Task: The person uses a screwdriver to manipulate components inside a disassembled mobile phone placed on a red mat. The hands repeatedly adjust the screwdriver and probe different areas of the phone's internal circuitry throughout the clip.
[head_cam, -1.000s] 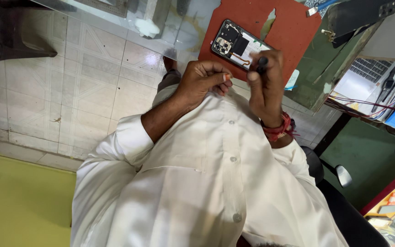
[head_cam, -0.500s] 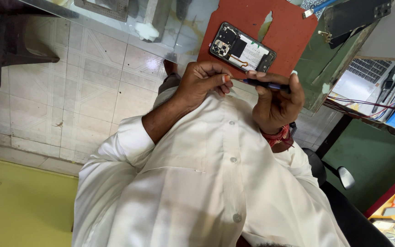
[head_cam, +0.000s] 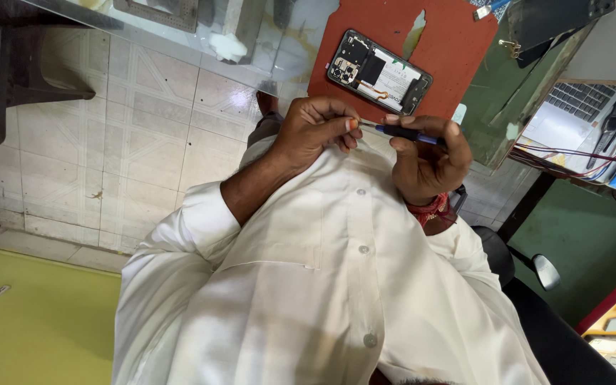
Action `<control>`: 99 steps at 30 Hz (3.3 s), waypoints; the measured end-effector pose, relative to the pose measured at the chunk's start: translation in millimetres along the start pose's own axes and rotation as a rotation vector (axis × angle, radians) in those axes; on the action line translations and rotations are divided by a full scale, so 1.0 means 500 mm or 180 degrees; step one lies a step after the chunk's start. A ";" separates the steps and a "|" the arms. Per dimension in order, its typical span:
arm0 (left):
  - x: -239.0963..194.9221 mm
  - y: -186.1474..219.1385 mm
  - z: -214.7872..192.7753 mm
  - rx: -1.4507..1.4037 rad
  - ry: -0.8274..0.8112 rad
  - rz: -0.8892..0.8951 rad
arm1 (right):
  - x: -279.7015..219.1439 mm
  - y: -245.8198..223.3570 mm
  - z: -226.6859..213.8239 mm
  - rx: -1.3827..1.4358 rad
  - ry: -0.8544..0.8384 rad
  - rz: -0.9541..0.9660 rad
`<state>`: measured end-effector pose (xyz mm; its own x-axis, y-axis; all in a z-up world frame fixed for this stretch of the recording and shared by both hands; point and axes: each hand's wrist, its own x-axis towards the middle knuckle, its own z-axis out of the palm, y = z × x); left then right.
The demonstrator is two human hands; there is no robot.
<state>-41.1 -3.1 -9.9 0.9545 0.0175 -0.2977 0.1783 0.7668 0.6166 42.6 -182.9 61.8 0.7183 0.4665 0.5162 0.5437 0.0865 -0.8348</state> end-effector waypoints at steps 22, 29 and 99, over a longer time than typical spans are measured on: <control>0.003 0.009 0.047 0.0204 -0.0755 -0.0694 | -0.071 -0.040 -0.042 -0.0368 0.0118 -0.0193; 0.023 0.004 0.060 0.0366 -0.1007 -0.0828 | -0.098 -0.040 -0.049 -0.0456 0.0387 -0.0131; 0.070 0.053 -0.011 0.5559 -0.0647 0.3016 | 0.069 0.097 -0.102 -0.2151 -0.0378 -0.0727</control>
<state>-4.3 21.6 -7.9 0.8538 -0.1892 0.4850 -0.4293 -0.7827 0.4506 115.8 -207.3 48.6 0.5235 0.5975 0.6074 0.8518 -0.3520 -0.3879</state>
